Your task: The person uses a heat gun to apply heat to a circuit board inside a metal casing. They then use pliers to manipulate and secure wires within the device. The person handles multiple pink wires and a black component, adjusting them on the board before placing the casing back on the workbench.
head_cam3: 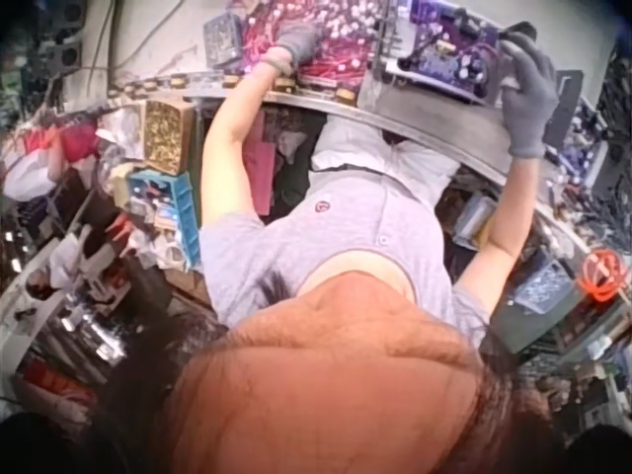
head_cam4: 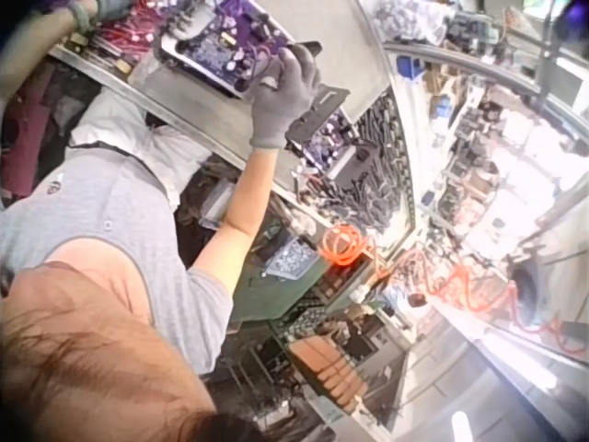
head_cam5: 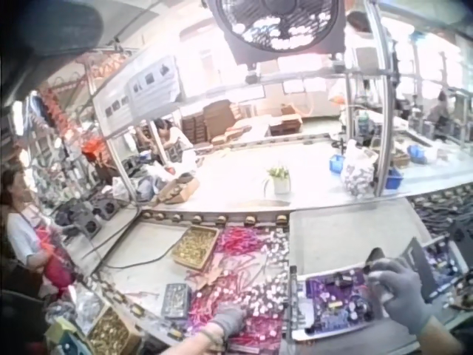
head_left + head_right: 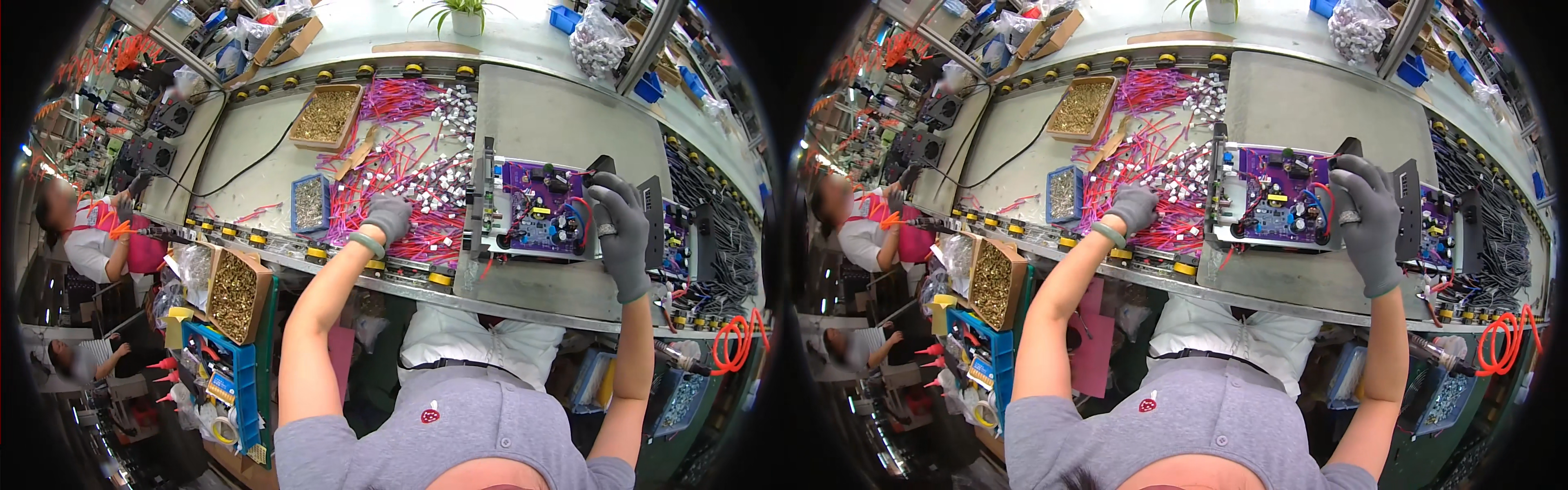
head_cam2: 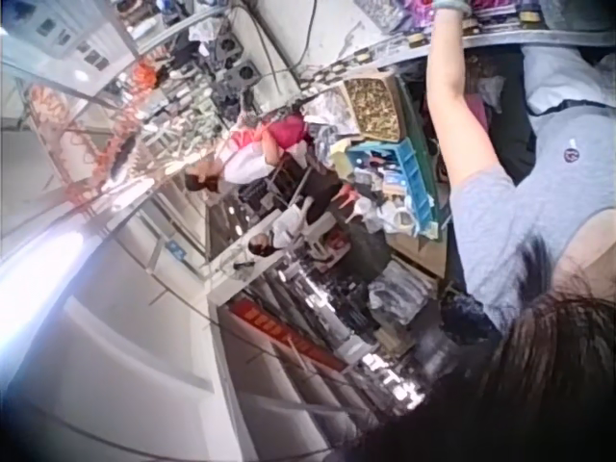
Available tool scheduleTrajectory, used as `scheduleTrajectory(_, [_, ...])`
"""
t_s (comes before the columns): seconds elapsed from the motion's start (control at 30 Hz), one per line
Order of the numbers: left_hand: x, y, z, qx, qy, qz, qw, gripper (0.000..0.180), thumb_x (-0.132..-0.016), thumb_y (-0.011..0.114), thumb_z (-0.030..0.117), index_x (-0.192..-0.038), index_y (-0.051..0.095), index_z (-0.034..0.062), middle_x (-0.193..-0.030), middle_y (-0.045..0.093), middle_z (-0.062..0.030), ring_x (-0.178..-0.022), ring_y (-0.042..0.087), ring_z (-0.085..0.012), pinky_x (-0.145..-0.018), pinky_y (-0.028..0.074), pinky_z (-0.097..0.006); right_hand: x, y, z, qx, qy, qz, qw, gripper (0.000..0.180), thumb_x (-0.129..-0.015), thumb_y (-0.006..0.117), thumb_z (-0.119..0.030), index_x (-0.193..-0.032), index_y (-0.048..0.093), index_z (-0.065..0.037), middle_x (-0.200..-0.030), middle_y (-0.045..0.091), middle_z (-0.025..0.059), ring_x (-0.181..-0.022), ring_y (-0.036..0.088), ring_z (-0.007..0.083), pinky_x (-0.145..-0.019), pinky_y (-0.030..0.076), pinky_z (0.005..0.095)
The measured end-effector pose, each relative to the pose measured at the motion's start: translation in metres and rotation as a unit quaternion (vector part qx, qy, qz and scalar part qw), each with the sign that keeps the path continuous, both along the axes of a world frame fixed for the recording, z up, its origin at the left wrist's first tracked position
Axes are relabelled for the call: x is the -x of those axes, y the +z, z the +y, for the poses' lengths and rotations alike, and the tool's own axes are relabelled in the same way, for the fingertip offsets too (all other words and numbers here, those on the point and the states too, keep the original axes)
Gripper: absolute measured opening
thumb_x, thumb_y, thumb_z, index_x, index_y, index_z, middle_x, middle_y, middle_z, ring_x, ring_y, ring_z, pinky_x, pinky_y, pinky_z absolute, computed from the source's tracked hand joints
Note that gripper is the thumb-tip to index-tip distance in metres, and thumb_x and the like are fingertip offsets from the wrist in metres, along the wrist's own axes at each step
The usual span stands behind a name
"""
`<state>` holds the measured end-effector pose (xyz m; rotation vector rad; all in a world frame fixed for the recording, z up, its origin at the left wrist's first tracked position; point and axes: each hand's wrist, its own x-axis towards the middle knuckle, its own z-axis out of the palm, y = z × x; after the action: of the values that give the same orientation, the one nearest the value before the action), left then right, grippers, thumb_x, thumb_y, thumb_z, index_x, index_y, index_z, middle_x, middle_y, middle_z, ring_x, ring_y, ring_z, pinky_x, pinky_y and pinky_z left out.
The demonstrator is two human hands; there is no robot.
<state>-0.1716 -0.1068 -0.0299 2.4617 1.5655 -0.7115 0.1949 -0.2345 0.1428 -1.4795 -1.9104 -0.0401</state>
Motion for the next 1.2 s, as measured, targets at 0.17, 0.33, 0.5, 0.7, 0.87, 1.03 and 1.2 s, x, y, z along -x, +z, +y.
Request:
scheduleTrajectory(0.17, [0.024,0.036,-0.001,-0.012,-0.012,-0.113,0.993,0.018,-0.085,0.059,0.029,-0.095,0.067,0.0164,-0.089,0.069,-0.0116,-0.083,0.066,-0.0341,-0.072,0.052,-0.045,0.001,-0.001,-0.001,-0.002,-0.001,0.018,1.0,0.022,-0.079,0.062,-0.002,-0.101,0.066,-0.005,-0.112,0.065,0.0104,-0.107,0.06,0.0315,-0.089,0.048,0.0379])
scheduleTrajectory(0.33, [0.054,0.061,-0.015,-0.011,0.089,-0.143,0.986,0.021,-0.086,0.058,0.029,-0.1,0.067,0.0166,-0.09,0.069,-0.0117,-0.089,0.066,-0.0323,-0.075,0.051,-0.045,0.002,-0.001,-0.002,-0.007,0.002,0.02,1.0,0.023,-0.078,0.062,0.0,-0.1,0.066,-0.003,-0.113,0.065,0.011,-0.106,0.06,0.0323,-0.089,0.048,0.0382])
scheduleTrajectory(0.5, [0.076,0.032,-0.031,-0.002,0.128,-0.102,0.986,0.021,-0.085,0.061,0.032,-0.096,0.069,0.0153,-0.09,0.069,-0.0115,-0.089,0.067,-0.0309,-0.079,0.052,-0.042,0.005,0.0,-0.002,0.001,0.0,0.04,0.999,0.022,-0.078,0.06,0.0,-0.1,0.065,-0.002,-0.113,0.065,0.0115,-0.106,0.059,0.0324,-0.091,0.047,0.038])
scheduleTrajectory(0.7, [0.049,0.009,-0.035,-0.027,0.136,-0.007,0.99,0.029,-0.083,0.066,0.034,-0.101,0.07,0.0108,-0.095,0.07,-0.0124,-0.092,0.067,-0.0319,-0.079,0.053,-0.044,0.005,0.001,-0.002,-0.006,0.009,0.021,1.0,0.021,-0.079,0.059,-0.001,-0.099,0.065,-0.002,-0.113,0.065,0.0119,-0.106,0.058,0.032,-0.091,0.046,0.0386])
scheduleTrajectory(0.87, [0.053,0.042,-0.027,0.041,0.117,-0.089,0.988,0.028,-0.085,0.058,0.029,-0.1,0.068,0.0076,-0.097,0.069,-0.017,-0.093,0.067,-0.0325,-0.08,0.052,-0.044,0.001,-0.003,-0.002,-0.005,0.009,0.03,0.999,0.023,-0.077,0.063,-0.004,-0.1,0.066,-0.003,-0.113,0.065,0.0121,-0.105,0.059,0.0326,-0.091,0.047,0.0388])
scheduleTrajectory(1.03, [0.046,0.109,-0.042,0.122,0.228,-0.474,0.842,0.02,-0.09,0.055,0.019,-0.099,0.059,0.0021,-0.082,0.061,-0.0131,-0.068,0.061,-0.0196,-0.067,0.05,-0.036,0.005,0.007,0.001,-0.071,-0.02,-0.051,0.996,0.031,-0.075,0.068,-0.006,-0.106,0.064,-0.007,-0.11,0.066,0.0103,-0.097,0.062,0.0335,-0.085,0.048,0.0387])
scheduleTrajectory(1.2, [-0.07,0.201,-0.065,0.016,-0.026,-0.586,0.81,0.01,-0.09,0.056,0.012,-0.093,0.057,0.0026,-0.073,0.059,-0.0089,-0.063,0.059,-0.017,-0.059,0.048,-0.034,0.044,0.045,0.006,0.221,0.181,0.298,0.911,0.026,-0.087,0.068,-0.012,-0.111,0.062,-0.005,-0.102,0.066,0.0085,-0.086,0.063,0.018,-0.079,0.049,0.0319])
